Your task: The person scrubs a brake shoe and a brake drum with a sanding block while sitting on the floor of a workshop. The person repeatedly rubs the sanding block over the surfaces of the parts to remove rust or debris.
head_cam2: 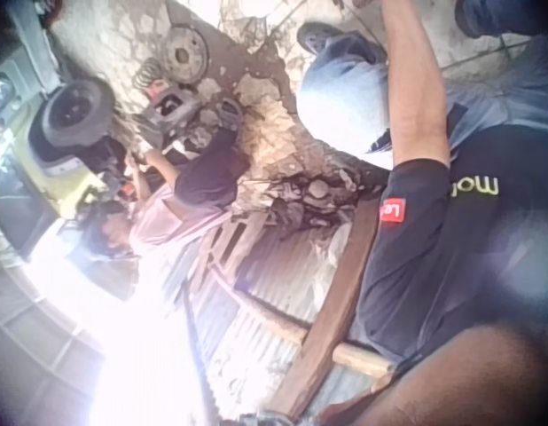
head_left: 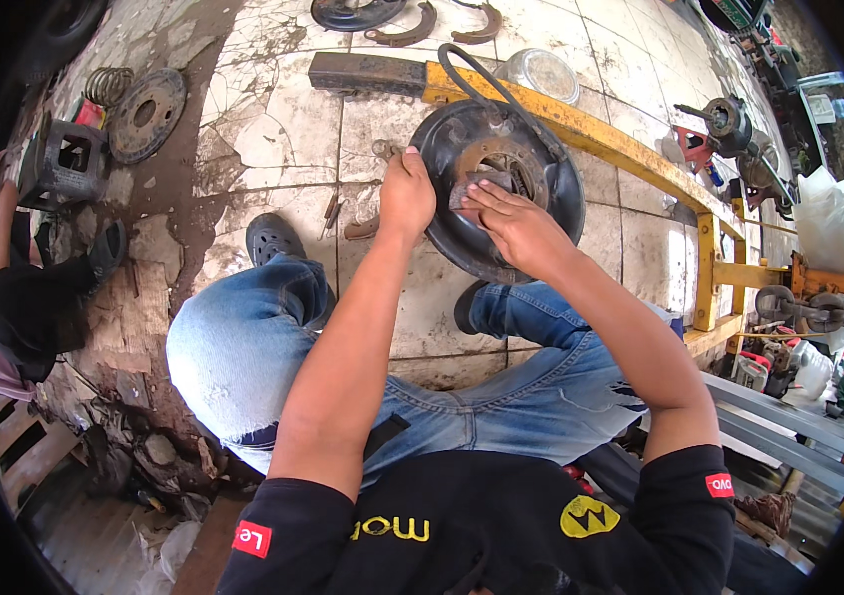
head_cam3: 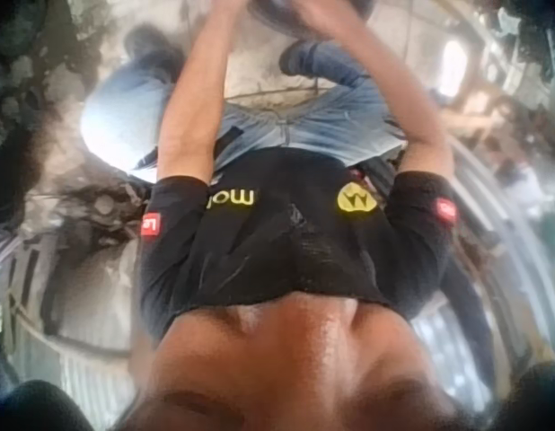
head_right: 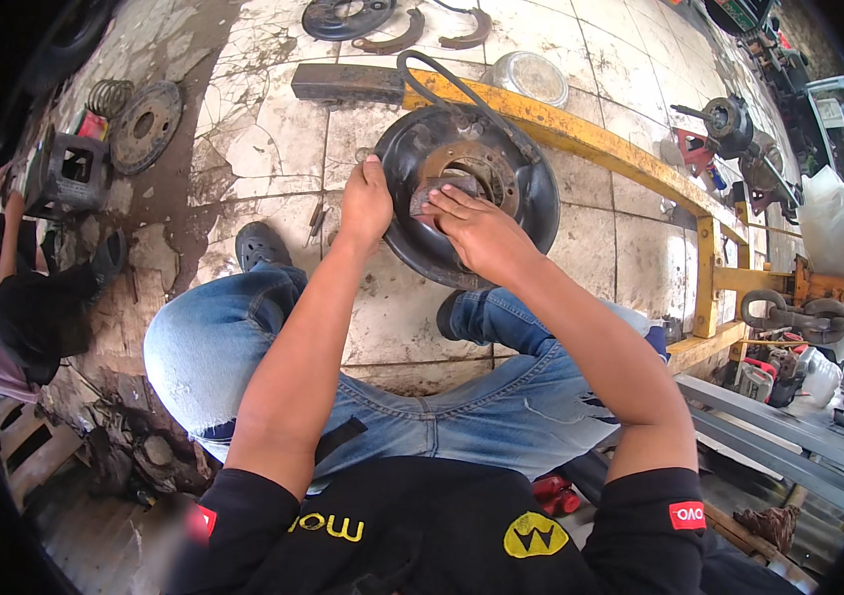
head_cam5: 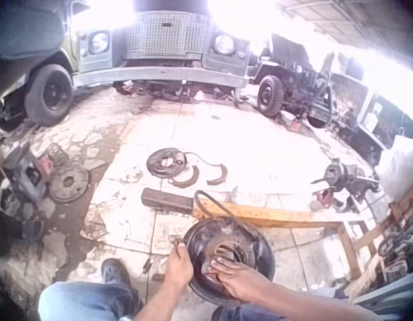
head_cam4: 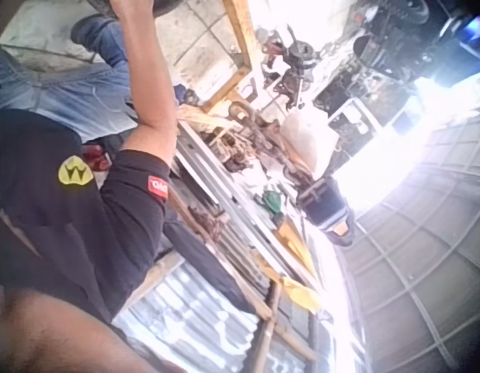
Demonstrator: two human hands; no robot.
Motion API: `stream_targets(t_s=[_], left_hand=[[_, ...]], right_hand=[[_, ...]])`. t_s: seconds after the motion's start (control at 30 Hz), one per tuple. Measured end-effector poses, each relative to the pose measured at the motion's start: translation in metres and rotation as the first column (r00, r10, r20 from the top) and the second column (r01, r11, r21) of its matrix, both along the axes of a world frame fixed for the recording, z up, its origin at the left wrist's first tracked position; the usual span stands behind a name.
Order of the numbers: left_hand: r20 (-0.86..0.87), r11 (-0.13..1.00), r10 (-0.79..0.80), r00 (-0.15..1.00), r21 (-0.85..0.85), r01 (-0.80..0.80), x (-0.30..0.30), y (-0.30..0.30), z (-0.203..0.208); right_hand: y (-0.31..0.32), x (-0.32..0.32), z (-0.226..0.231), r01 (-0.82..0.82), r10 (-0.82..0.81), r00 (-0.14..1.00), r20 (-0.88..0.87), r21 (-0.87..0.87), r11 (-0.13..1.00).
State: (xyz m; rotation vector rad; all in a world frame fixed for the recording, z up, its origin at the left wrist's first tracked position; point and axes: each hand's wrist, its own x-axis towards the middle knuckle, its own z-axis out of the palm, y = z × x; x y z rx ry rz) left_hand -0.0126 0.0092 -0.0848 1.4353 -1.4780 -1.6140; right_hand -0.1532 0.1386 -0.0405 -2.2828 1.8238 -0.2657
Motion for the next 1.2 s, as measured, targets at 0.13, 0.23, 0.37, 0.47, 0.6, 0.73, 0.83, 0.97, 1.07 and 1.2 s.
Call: stream_targets(t_s=[0.13, 0.23, 0.37, 0.47, 0.6, 0.73, 0.83, 0.97, 1.07, 1.2], left_hand=[[-0.012, 0.999, -0.026, 1.0, 0.033, 0.026, 0.002, 0.0, 0.004], [0.014, 0.999, -0.037, 0.999, 0.034, 0.037, 0.002, 0.0, 0.004], [0.02, 0.999, 0.02, 1.0, -0.028, -0.019, 0.0, 0.0, -0.005], [-0.018, 0.999, 0.021, 1.0, -0.027, -0.021, -0.002, 0.002, -0.002], [-0.011, 1.0, 0.02, 1.0, -0.018, -0.021, -0.002, 0.001, -0.003], [-0.012, 0.998, 0.036, 0.999, -0.057, -0.037, -0.001, 0.001, -0.01], [0.017, 0.998, 0.011, 1.0, -0.054, -0.01, -0.002, 0.003, -0.001], [-0.011, 0.999, 0.033, 0.999, -0.04, -0.033, 0.0, 0.002, 0.0], [-0.014, 0.999, 0.026, 1.0, -0.031, -0.026, -0.003, 0.004, 0.002], [-0.033, 0.998, 0.065, 0.997, -0.025, -0.065, 0.0, 0.001, -0.009]], right_hand=[[0.033, -0.014, 0.017, -0.065, 0.064, 0.998, 0.01, 0.1, 0.993], [0.043, -0.018, 0.02, -0.055, 0.052, 0.998, 0.033, 0.104, 0.993], [0.003, -0.001, 0.008, 0.074, -0.08, 0.987, 0.138, 0.047, 0.996], [-0.028, -0.017, -0.008, 0.175, -0.173, 0.981, 0.088, -0.019, 0.984], [-0.041, -0.026, -0.012, 0.409, -0.406, 0.911, 0.073, -0.023, 0.912], [-0.032, -0.012, -0.003, 0.21, -0.21, 0.978, 0.018, -0.035, 0.977], [-0.03, -0.027, -0.013, 0.293, -0.3, 0.949, -0.101, -0.073, 0.953], [-0.028, -0.022, -0.013, 0.17, -0.172, 0.984, -0.044, -0.043, 0.984], [-0.028, -0.041, -0.009, 0.34, -0.344, 0.932, -0.113, -0.05, 0.939], [-0.019, -0.023, 0.013, 0.226, -0.255, 0.961, 0.108, 0.225, 0.948]])
